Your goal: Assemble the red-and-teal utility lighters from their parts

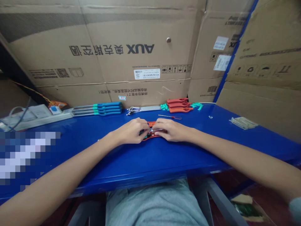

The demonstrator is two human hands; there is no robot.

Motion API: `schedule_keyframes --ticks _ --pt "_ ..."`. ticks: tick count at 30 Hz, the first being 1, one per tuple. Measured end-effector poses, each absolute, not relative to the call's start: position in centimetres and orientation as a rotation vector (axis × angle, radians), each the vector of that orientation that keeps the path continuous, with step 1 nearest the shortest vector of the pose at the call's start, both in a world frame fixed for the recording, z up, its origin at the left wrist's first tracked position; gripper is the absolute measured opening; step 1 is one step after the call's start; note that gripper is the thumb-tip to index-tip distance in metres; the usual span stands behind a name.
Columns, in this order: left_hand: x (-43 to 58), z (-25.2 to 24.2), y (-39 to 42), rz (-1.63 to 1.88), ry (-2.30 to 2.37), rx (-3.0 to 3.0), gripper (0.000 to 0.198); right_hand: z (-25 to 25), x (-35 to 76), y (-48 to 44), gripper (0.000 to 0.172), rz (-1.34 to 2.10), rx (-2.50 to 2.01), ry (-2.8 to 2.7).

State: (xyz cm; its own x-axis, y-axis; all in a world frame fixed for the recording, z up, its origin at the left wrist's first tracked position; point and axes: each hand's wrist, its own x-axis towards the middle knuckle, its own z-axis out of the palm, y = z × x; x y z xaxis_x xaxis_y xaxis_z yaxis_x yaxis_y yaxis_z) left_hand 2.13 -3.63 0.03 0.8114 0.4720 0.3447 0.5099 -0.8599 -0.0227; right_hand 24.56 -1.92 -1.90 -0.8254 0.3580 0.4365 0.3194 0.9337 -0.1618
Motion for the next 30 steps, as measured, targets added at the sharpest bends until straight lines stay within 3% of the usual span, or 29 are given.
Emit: schedule_keyframes --ticks 13,30 --pt "1.9 0.0 -3.0 -0.581 -0.923 -2.967 0.019 -1.0 24.3 -2.0 0.018 0.137 -0.578 -2.648" --pt "1.9 0.4 -3.4 -0.412 -1.031 -3.011 0.02 -1.0 24.2 -2.1 0.023 0.144 -0.699 -2.755"
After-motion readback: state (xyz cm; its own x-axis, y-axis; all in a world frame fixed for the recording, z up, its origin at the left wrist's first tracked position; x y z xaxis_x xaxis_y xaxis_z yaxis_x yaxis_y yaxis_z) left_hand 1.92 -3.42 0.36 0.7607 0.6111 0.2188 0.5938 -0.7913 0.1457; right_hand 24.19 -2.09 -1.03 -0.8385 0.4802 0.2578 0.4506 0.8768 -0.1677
